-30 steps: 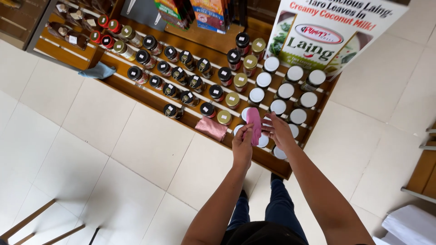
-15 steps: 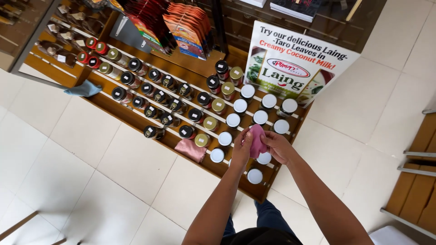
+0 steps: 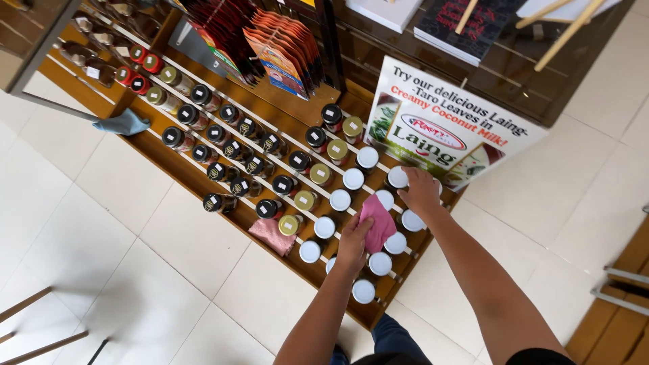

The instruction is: The recorder is wiping jars on a grocery store shelf with a pink cloth.

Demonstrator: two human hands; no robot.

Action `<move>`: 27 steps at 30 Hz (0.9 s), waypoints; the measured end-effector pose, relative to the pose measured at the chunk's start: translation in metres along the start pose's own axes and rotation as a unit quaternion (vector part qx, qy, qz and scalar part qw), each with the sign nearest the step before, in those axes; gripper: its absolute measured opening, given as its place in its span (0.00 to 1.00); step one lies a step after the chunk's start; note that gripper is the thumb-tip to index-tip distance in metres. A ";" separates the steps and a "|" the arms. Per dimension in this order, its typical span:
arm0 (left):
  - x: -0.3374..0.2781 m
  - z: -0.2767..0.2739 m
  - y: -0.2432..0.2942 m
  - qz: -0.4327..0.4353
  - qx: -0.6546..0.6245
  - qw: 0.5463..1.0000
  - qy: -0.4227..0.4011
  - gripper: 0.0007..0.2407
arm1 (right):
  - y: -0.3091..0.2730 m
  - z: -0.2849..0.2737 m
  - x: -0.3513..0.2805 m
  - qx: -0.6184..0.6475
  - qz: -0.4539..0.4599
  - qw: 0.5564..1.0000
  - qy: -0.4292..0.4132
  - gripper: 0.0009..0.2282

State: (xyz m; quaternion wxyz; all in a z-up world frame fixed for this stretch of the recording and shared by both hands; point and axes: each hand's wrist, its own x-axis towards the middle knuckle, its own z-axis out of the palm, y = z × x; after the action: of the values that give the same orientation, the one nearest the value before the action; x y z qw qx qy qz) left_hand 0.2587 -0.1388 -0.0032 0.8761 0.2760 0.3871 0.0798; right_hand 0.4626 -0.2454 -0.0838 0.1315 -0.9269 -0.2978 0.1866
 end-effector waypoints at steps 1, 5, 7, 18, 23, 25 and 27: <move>0.003 -0.002 0.002 0.005 0.001 1.000 0.002 0.21 | -0.002 0.001 0.008 0.002 -0.005 1.000 0.001 0.33; -0.001 -0.001 0.013 -0.015 0.007 0.999 0.029 0.20 | -0.001 0.014 0.028 -0.055 -0.019 0.995 -0.082 0.39; -0.008 0.010 0.025 -0.021 0.001 0.999 0.037 0.20 | 0.006 0.025 0.036 -0.067 -0.023 0.993 -0.098 0.39; -0.007 -0.008 0.021 -0.009 0.033 0.999 -0.014 0.25 | -0.003 -0.054 -0.018 0.265 -0.037 0.956 0.118 0.32; -0.044 0.044 0.059 0.134 0.154 0.979 -0.011 0.27 | -0.024 -0.092 -0.059 0.421 0.036 0.899 0.115 0.31; -0.078 0.073 0.081 0.206 0.254 0.945 -0.020 0.27 | -0.035 -0.094 -0.081 0.478 0.036 0.869 0.122 0.31; -0.105 0.099 0.101 0.305 0.457 0.835 0.003 0.26 | -0.057 -0.105 -0.104 0.536 0.091 0.834 0.088 0.32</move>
State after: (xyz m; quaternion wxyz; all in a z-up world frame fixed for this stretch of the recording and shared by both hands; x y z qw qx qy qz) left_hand 0.2656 -0.1333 0.1722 0.5803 0.7490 0.2782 0.1577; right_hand 0.4002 -0.2767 0.0582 0.6161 -0.7465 -0.0520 0.2458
